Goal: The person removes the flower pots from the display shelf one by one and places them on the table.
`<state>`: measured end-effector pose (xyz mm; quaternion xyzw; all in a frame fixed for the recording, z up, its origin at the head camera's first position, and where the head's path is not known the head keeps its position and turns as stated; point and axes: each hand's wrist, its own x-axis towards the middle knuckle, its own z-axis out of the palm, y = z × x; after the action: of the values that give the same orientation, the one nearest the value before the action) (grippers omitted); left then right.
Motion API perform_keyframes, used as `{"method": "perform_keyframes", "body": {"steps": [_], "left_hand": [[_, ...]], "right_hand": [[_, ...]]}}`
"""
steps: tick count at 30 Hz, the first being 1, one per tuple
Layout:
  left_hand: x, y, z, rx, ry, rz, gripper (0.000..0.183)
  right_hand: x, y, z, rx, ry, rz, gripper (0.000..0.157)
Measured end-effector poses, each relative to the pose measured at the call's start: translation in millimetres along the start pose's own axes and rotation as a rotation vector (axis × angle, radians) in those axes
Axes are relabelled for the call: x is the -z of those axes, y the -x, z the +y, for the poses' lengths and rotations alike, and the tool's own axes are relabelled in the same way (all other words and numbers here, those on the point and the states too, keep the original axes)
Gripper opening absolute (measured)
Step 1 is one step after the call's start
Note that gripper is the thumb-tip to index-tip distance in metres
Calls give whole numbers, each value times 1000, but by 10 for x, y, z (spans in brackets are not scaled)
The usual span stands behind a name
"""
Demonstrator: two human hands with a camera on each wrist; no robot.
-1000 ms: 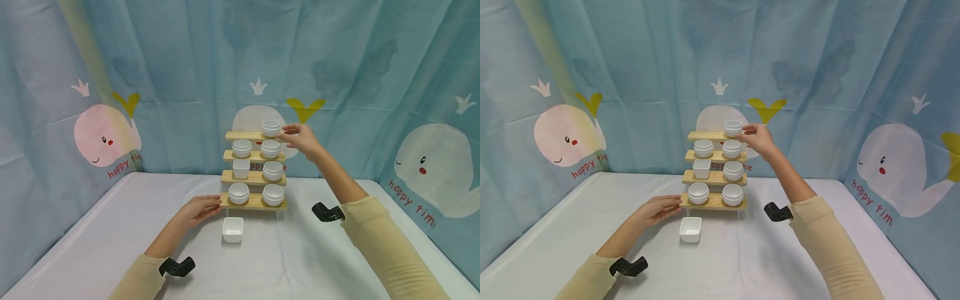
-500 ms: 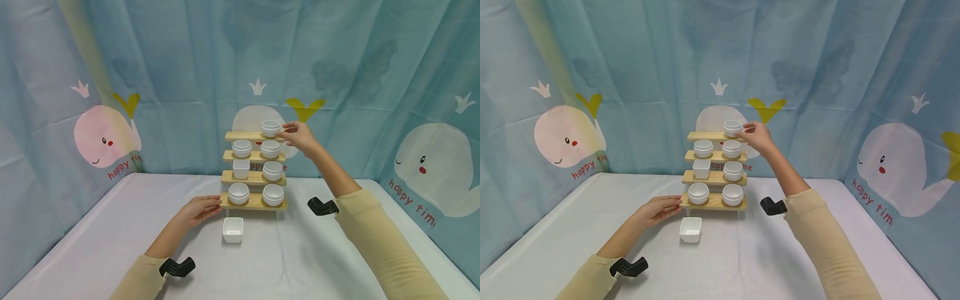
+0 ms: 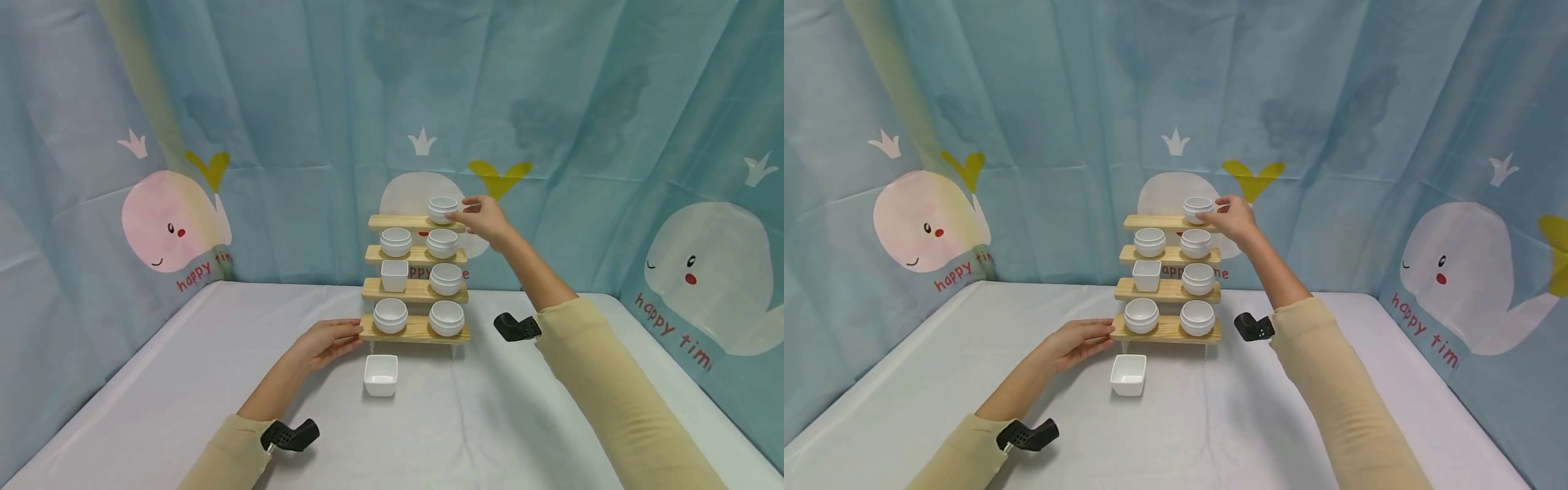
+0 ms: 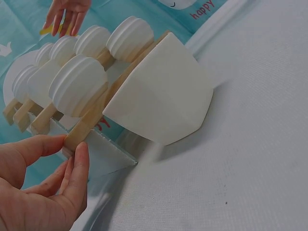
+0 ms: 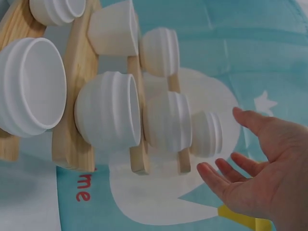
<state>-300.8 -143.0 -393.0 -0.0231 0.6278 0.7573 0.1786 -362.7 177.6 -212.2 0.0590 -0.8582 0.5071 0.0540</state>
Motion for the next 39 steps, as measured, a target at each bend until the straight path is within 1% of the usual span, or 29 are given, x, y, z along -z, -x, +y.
{"method": "perform_keyframes", "body": {"steps": [6, 13, 22, 28, 34, 39], "left_hand": [[-10, 7, 3, -8, -1, 3, 50], [8, 13, -2, -12, 6, -2, 50], [19, 28, 9, -4, 3, 1, 51], [5, 33, 15, -2, 2, 6, 51], [-9, 54, 34, -3, -1, 9, 51], [3, 53, 20, -6, 2, -13, 52]], "right_hand": [[6, -68, -16, -8, 25, 4, 72], [-16, -145, -43, -36, -9, 10, 71], [-86, -240, -32, -36, -54, 3, 71], [-131, -297, -26, -54, -31, 16, 70], [-181, -349, -14, -41, -45, 28, 72], [-222, -377, -10, -42, -32, 37, 73]]}}
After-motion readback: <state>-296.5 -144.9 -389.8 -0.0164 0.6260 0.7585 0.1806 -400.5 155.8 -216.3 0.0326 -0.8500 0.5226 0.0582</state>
